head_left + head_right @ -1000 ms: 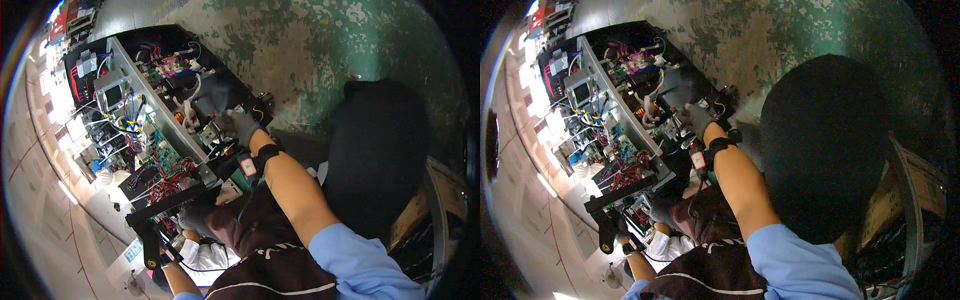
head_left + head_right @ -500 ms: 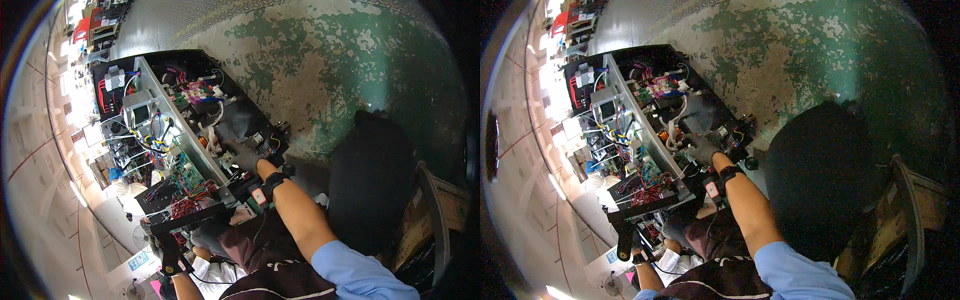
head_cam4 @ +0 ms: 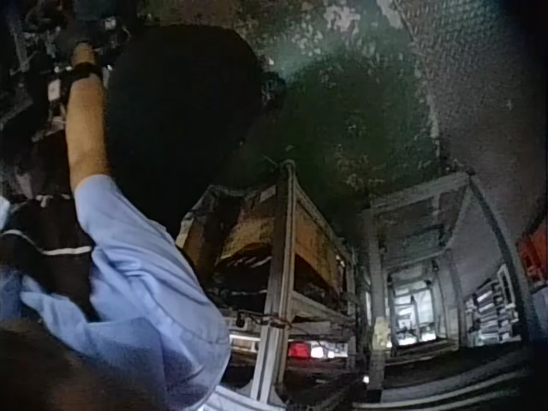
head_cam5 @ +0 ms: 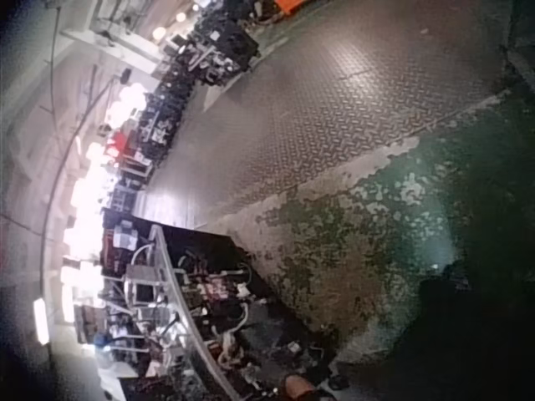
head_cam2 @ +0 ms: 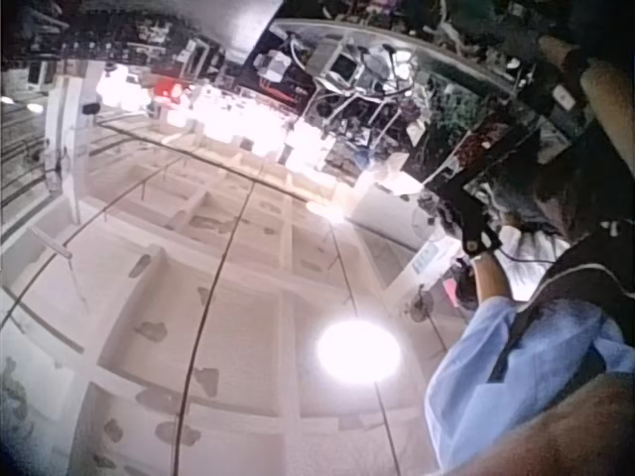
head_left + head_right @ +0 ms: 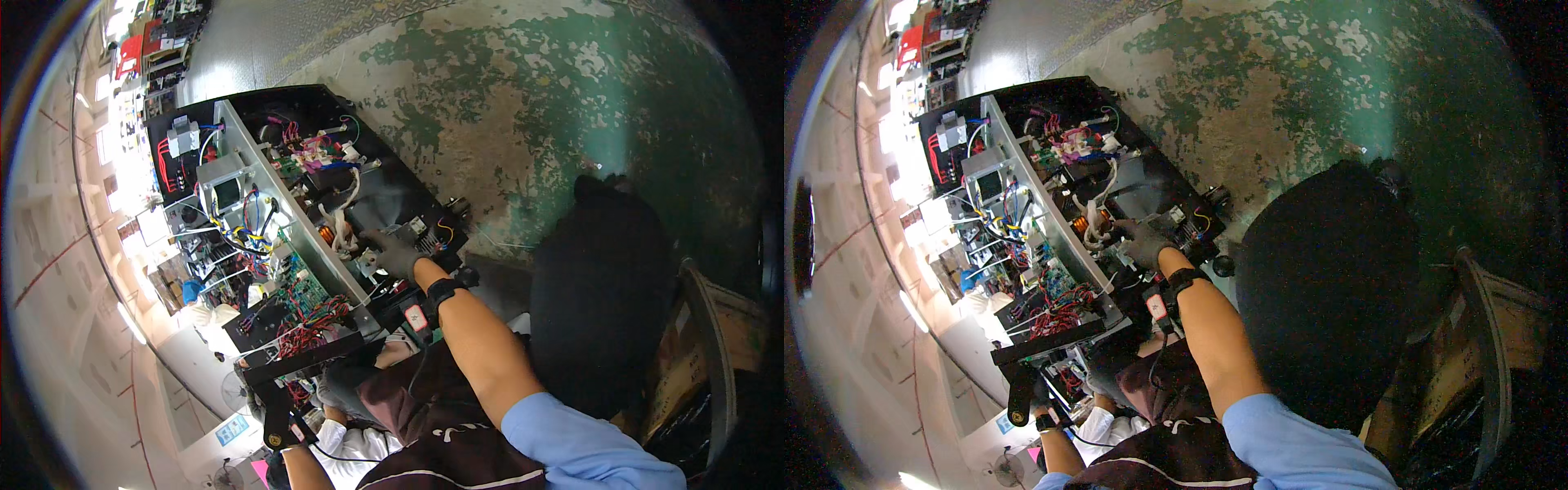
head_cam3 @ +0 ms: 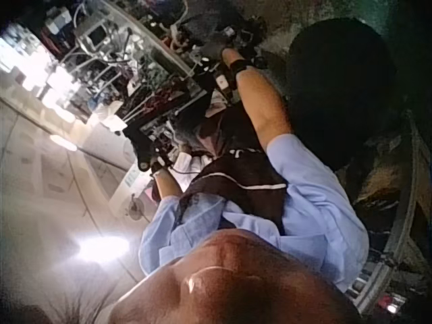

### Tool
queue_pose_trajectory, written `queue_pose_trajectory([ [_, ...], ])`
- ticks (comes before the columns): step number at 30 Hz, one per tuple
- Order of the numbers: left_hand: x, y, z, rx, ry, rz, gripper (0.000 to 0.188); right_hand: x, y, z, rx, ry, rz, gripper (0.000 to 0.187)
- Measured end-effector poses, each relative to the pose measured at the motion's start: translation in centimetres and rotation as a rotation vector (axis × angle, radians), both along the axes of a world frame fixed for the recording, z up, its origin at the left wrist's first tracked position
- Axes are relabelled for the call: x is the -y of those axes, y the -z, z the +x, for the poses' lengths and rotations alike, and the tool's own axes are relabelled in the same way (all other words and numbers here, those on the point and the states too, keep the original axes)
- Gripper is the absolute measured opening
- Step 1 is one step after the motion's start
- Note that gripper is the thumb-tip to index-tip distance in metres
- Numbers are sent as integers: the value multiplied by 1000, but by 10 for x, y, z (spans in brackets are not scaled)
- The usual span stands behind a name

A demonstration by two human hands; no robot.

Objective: Assembling internal components and applying sealant to parts inside an electronic power unit.

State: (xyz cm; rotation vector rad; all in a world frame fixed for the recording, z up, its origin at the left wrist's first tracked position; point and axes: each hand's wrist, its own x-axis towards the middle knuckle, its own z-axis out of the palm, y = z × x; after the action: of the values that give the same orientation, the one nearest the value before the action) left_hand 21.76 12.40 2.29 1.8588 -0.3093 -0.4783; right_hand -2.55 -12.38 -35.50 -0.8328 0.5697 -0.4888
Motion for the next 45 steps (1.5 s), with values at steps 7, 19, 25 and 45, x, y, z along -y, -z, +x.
queue_pose_trajectory([
  [7, 8, -2, -5, 3, 8, 15, 18, 3, -14, -4, -134, -18, -2, 62],
  [19, 3, 2, -19, -38, -3, -45, 18, 10, -31, -25, -150, -95, -18, 71],
  [25, 5, 8, -21, -94, -13, -117, 19, 4, -22, -12, -80, -119, 64, 67],
  [45, 35, 8, -59, -85, -204, -346, 16, 6, 29, 22, 94, -21, -80, 71],
])
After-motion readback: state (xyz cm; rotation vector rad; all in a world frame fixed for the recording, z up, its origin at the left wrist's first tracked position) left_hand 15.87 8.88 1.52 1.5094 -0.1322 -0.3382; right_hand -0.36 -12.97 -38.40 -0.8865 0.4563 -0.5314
